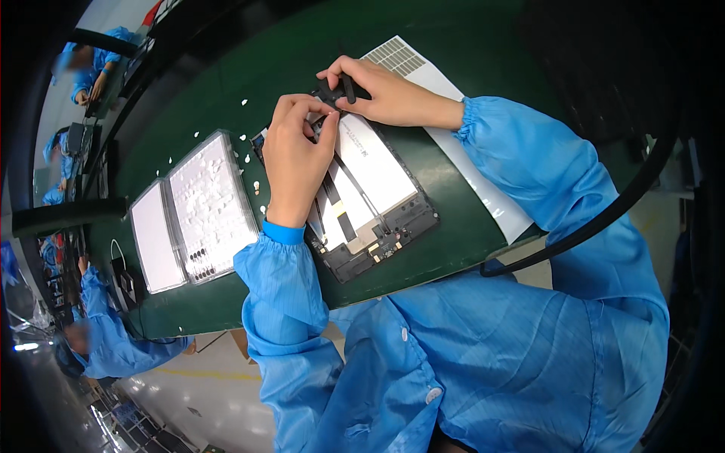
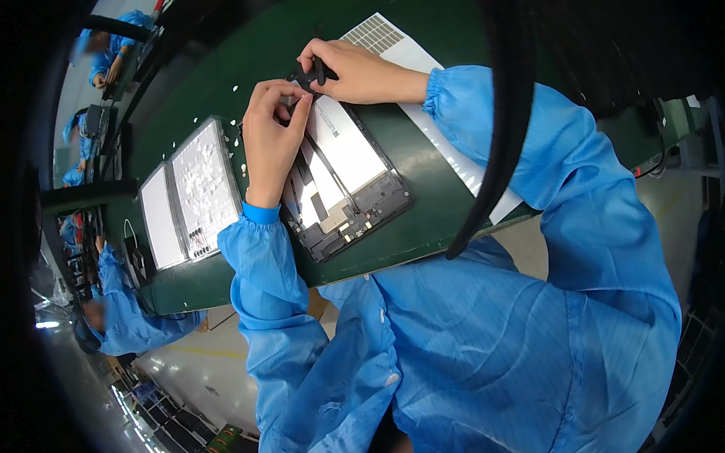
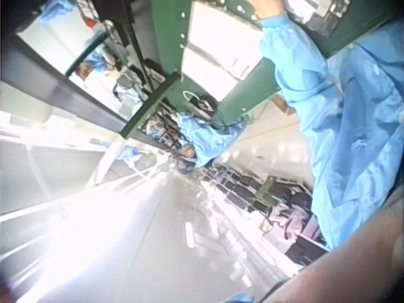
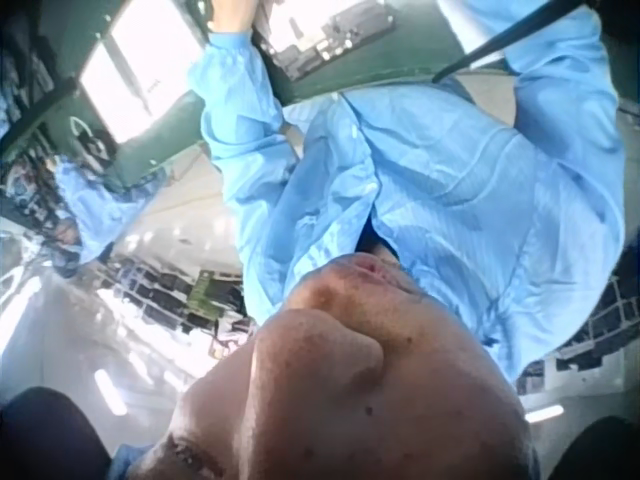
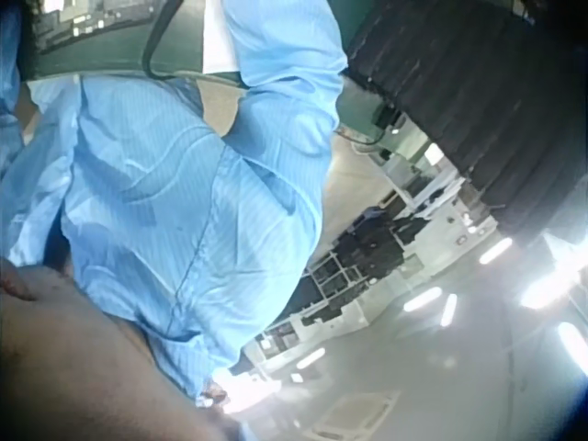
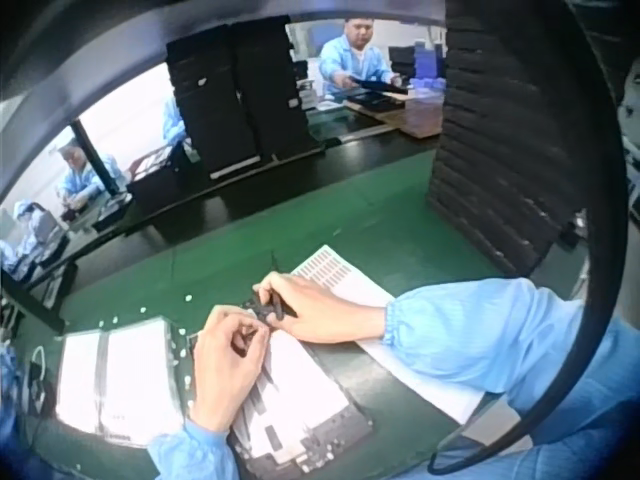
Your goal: The person uses tweezers and fingers to pick up small electronic components and adhesive strips, attaches them onto tablet frames, and moves the assembled frames along the workstation.
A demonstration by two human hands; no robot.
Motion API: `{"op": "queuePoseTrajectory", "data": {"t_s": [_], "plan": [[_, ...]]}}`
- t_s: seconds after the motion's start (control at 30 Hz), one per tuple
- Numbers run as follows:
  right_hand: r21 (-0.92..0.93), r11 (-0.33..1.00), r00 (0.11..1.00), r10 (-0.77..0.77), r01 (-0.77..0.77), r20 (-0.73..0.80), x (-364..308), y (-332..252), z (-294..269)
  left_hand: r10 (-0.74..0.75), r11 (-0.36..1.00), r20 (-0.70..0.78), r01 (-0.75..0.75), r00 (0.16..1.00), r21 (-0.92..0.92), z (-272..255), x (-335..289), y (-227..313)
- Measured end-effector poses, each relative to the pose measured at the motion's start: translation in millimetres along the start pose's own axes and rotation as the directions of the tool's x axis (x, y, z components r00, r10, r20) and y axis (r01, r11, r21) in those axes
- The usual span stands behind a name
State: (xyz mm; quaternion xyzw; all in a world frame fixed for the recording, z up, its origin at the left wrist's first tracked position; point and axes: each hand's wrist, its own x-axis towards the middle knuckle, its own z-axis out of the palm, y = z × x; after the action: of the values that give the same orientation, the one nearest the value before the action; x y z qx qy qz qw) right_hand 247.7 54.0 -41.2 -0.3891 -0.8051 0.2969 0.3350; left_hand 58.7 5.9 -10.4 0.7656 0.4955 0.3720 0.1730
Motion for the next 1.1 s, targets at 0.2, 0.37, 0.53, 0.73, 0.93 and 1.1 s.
{"op": "queuePoseTrajectory", "data": {"t_s": [0.2,0.37,0.53,0.73,0.93,1.1], "plan": [[-0.029,0.999,0.999,-0.032,0.032,0.024,-1.0,-4.2,2.7,-0.088,0.994,-0.026,0.089,0.996,0.067,0.7,5.5,-1.1],[-0.252,0.964,0.994,-0.067,0.086,0.083,-7.7,-32.1,-19.3,-0.034,0.996,-0.05,0.039,0.998,0.085,-18.5,2.5,0.4],[-0.474,0.876,0.942,0.23,-0.091,0.244,-57.7,-78.4,-43.3,-0.021,0.964,-0.053,0.034,0.998,0.264,-55.4,-82.4,17.7],[-0.033,0.926,0.905,0.374,-0.375,0.203,-70.9,-101.3,-23.0,-0.136,0.972,-0.022,0.137,0.991,0.192,-45.1,-133.0,23.7],[0.679,0.722,0.912,0.357,-0.131,-0.204,-37.1,-77.5,-35.1,-0.129,0.777,-0.148,0.007,0.98,-0.629,-43.0,-92.6,13.5],[0.863,0.448,0.867,0.497,-0.233,-0.023,81.0,-69.2,-60.7,-0.561,0.373,-0.269,-0.051,0.783,-0.926,-18.1,-63.4,22.7]]}}
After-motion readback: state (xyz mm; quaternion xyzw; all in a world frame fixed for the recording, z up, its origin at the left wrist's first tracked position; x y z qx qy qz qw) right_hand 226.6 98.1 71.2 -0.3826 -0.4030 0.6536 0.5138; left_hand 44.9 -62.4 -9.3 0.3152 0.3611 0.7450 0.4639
